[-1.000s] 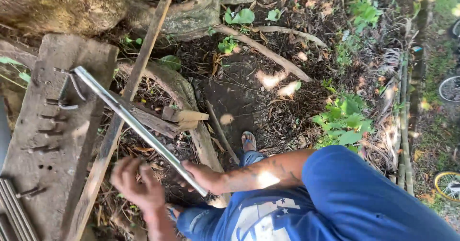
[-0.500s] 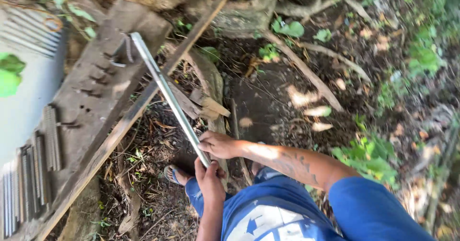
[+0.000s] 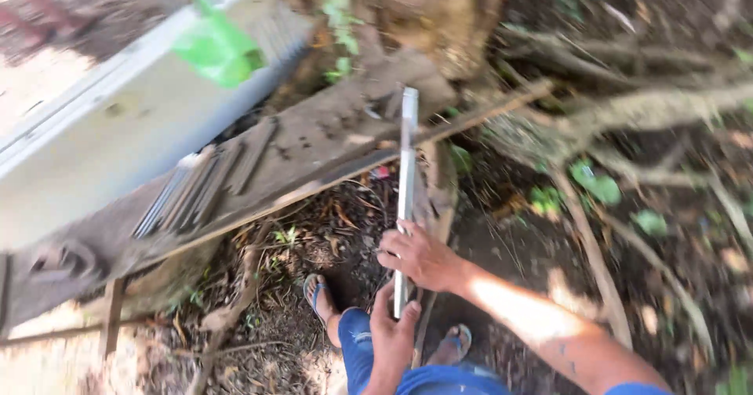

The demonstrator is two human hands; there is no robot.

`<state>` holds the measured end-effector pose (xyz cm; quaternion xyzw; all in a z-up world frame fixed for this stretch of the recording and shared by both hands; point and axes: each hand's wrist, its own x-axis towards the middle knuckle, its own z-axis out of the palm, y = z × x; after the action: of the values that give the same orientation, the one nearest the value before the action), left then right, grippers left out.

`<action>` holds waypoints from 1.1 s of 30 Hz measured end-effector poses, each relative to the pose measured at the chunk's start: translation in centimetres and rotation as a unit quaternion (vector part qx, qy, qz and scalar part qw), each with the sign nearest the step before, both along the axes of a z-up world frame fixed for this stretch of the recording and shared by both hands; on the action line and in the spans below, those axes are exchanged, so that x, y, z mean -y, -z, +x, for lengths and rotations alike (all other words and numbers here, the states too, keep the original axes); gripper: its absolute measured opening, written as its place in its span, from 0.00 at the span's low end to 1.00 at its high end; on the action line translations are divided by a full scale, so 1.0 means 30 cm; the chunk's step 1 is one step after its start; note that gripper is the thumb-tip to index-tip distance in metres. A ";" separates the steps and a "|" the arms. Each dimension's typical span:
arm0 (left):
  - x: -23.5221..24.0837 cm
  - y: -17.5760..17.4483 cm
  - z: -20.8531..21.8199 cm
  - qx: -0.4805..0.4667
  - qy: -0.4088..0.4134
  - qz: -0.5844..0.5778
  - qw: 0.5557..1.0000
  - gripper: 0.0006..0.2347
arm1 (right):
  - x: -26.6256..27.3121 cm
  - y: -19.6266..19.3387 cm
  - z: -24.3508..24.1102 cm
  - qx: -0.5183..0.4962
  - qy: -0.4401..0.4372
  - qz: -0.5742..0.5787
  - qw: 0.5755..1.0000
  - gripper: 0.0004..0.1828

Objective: The recorder uses a metal pipe to bend rebar rods into shape against a wooden jig with nails.

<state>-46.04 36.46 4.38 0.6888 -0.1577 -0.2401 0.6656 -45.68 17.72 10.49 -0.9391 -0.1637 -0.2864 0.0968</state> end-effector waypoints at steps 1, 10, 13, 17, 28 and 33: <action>-0.005 -0.010 -0.006 0.004 -0.031 -0.010 0.999 0.21 | -0.003 0.024 0.036 0.004 -0.031 -0.010 0.999 0.15; 0.030 0.076 -0.007 0.025 -0.027 0.039 0.999 0.22 | 0.054 0.102 0.116 -0.172 -0.162 -0.036 0.971 0.09; 0.039 0.094 -0.009 0.040 -0.011 0.099 0.994 0.21 | 0.060 0.092 0.118 -0.124 -0.198 -0.015 0.972 0.06; 0.023 0.092 -0.036 0.029 -0.016 0.112 0.993 0.20 | 0.059 0.116 0.118 -0.196 -0.195 -0.068 0.959 0.10; 0.013 0.284 0.001 0.003 -0.107 0.075 0.991 0.17 | 0.033 0.181 0.165 -0.220 -0.191 -0.094 0.952 0.10; -0.039 0.560 0.079 -0.037 0.019 0.071 0.997 0.21 | 0.041 0.205 0.163 -0.152 -0.208 -0.053 0.965 0.12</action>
<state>-43.68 37.62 -12.42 0.7217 -0.1287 -0.2889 0.6157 -40.79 16.49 4.35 -0.9207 -0.3535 -0.1051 0.1277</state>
